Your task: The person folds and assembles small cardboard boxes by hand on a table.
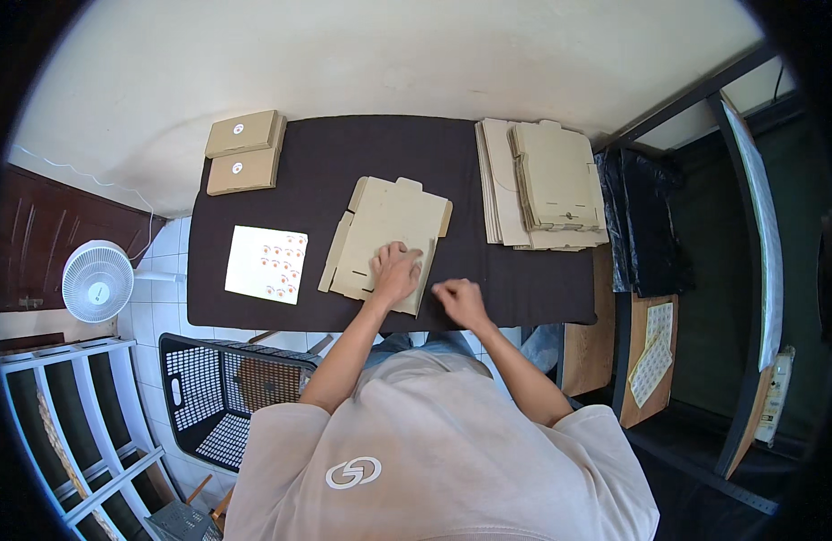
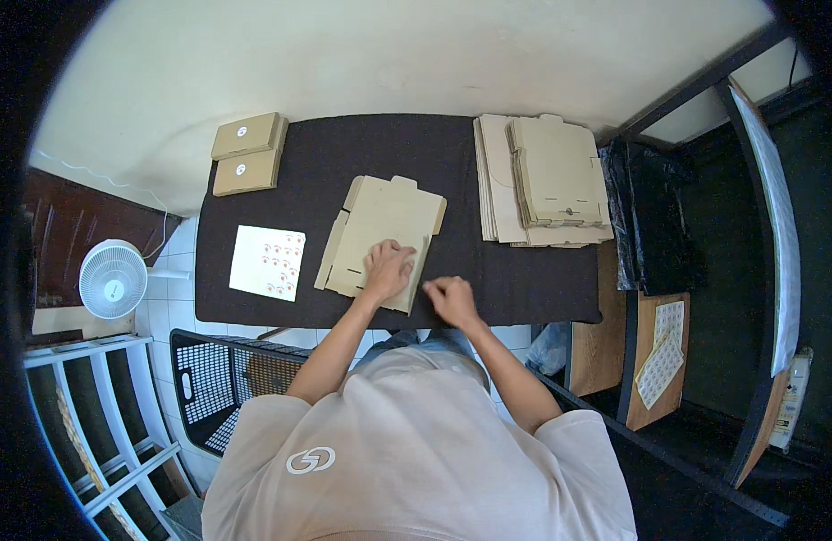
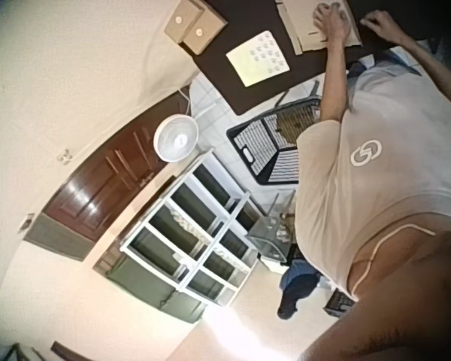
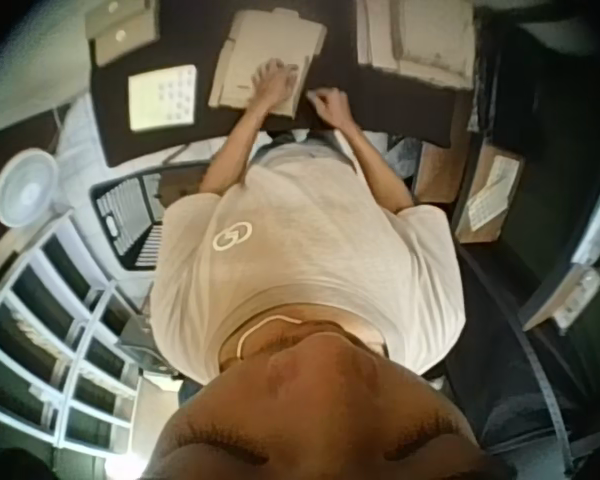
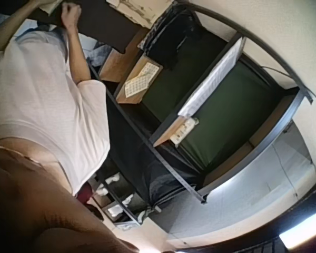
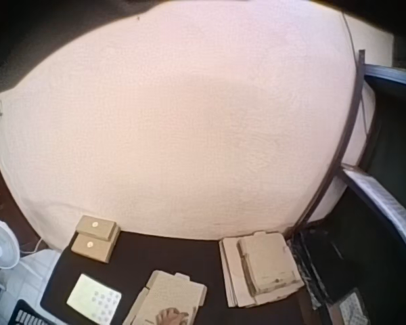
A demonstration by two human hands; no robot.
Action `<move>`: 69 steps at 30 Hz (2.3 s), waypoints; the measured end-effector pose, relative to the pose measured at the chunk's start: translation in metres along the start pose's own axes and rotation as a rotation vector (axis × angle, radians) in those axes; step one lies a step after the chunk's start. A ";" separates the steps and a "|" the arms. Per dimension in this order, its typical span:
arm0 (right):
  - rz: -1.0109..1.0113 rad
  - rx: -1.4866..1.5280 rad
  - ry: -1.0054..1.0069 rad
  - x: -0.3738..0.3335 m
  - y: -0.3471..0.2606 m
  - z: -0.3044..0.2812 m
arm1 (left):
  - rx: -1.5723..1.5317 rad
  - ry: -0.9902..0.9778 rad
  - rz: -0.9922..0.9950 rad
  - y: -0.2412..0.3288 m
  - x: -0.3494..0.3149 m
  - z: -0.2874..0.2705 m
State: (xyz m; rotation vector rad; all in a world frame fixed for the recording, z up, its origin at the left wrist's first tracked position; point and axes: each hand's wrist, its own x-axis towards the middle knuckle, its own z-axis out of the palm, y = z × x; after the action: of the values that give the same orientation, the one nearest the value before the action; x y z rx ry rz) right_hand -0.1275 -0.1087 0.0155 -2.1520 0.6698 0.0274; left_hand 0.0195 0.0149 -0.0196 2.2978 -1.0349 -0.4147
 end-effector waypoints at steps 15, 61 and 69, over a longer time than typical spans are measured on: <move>0.003 -0.003 0.180 0.081 0.038 -0.017 | -0.215 -0.030 0.061 0.046 -0.086 -0.007; -0.070 0.344 -0.495 0.080 0.019 -0.042 | -0.275 0.674 -0.411 0.147 -0.042 0.007; 0.459 0.969 -0.156 0.099 0.036 -0.012 | -0.042 -0.038 -0.365 0.073 -0.069 0.032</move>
State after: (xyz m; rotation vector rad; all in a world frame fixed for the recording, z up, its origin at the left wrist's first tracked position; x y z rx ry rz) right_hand -0.0628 -0.1800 -0.0279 -1.0391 0.8455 0.0939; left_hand -0.0829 0.0165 0.0037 2.4504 -0.6134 -0.6198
